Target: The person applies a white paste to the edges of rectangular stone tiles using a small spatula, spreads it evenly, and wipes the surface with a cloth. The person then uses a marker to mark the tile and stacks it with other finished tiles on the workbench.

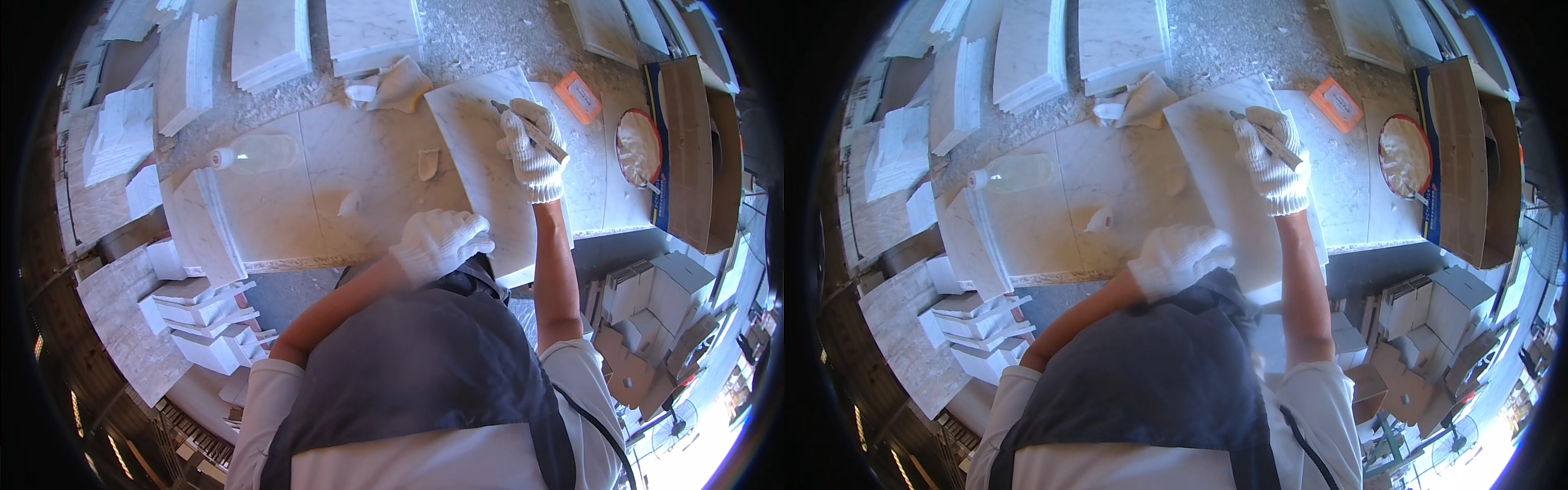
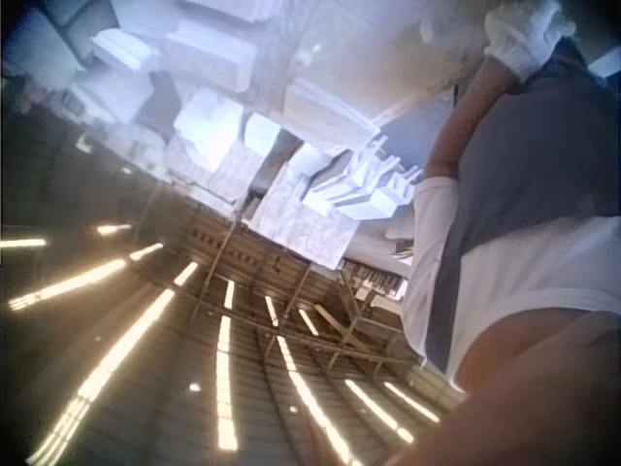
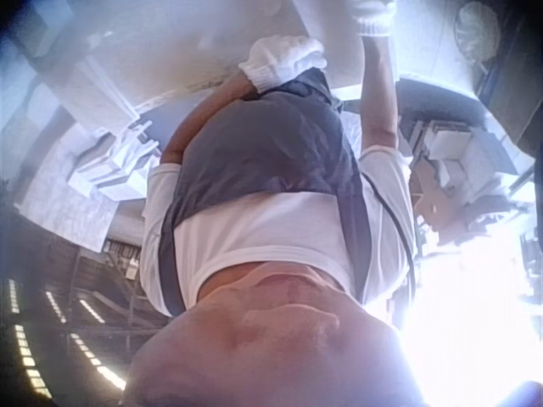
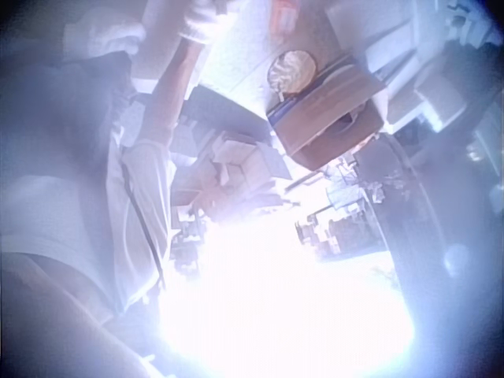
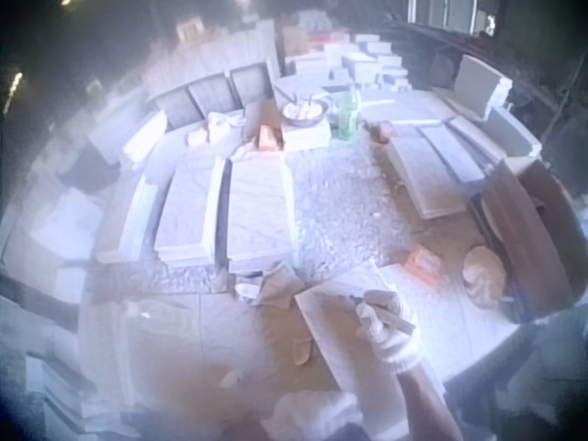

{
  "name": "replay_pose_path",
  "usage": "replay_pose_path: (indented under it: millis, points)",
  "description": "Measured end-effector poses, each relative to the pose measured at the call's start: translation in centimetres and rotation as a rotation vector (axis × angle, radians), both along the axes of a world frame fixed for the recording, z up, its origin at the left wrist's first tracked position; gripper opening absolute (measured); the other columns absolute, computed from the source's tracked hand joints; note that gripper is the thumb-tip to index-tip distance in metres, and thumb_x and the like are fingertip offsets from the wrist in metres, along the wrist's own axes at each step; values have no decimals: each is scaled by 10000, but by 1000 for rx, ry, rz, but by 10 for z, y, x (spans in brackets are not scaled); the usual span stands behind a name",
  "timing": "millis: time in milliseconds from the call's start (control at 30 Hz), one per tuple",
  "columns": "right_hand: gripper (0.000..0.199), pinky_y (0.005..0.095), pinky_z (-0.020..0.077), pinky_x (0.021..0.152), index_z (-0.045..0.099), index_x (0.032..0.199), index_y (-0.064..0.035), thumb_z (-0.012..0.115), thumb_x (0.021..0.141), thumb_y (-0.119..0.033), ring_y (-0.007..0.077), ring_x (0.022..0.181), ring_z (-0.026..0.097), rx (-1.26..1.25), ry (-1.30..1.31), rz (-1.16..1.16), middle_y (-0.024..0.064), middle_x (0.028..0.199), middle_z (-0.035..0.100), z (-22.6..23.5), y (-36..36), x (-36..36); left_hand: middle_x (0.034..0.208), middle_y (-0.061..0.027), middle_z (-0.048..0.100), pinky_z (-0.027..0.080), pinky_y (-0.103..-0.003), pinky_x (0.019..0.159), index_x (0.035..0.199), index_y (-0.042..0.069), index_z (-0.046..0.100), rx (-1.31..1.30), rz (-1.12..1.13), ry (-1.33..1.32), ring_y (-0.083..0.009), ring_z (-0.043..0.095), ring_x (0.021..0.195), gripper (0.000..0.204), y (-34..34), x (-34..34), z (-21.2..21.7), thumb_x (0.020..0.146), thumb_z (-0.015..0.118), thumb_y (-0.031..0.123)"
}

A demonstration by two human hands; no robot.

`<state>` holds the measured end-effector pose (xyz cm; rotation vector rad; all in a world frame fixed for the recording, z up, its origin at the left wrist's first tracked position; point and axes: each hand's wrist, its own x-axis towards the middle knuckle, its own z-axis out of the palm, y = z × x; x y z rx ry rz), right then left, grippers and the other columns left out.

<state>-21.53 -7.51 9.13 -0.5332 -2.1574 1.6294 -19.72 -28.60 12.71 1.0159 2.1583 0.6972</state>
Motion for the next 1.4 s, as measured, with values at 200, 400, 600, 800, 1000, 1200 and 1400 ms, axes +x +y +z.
replay_pose_path:
  millis: [200,400,600,800,1000,1200,1400]
  points:
    - [220,308,564,672,690,1095,-4,744,944,-156,169,691,680,59,12,-13,121,957,717,2,-3,-1,1002,-99,746,545,-456,776,1092,153,692,5,10,-21,-339,706,887,297,0,-1,2,945,678,411]
    - [228,311,548,629,690,1100,-16,740,952,-181,155,649,671,54,0,12,108,911,699,8,-4,-2,1014,-101,746,543,-451,788,1092,153,693,-26,-5,-61,-337,704,917,302,1,-2,4,947,674,417]
    - [240,307,546,632,691,1112,-6,739,955,-180,165,682,686,44,6,38,115,919,695,-1,-1,1,1010,-104,744,542,-454,781,1080,144,692,-5,6,-35,-341,704,907,302,1,-2,4,951,670,416]
    - [365,247,481,524,626,1144,31,672,1000,-301,79,575,588,-78,53,-91,39,791,649,-15,6,19,1010,-128,739,556,-409,794,1149,111,685,242,151,-71,-307,721,900,257,-8,3,10,953,713,276]
    - [415,260,466,600,639,1099,23,610,1031,-386,103,643,570,-494,29,-32,70,843,636,5,-14,82,1019,-74,710,529,-286,827,1158,26,646,505,654,-670,-144,683,924,208,-17,0,15,1044,614,197]
    - [442,305,492,593,638,1123,12,657,997,-412,160,684,591,-715,-5,-49,102,910,630,30,-46,108,1047,-56,683,521,-261,852,1187,9,639,561,600,-560,-105,654,932,211,-16,-2,25,1061,584,168]
    - [460,263,498,601,641,1150,20,641,997,-414,123,657,624,-596,-76,73,82,866,688,52,-44,117,1035,-73,697,517,-276,855,1184,8,644,421,565,-441,-118,655,946,214,-15,5,41,1042,609,164]
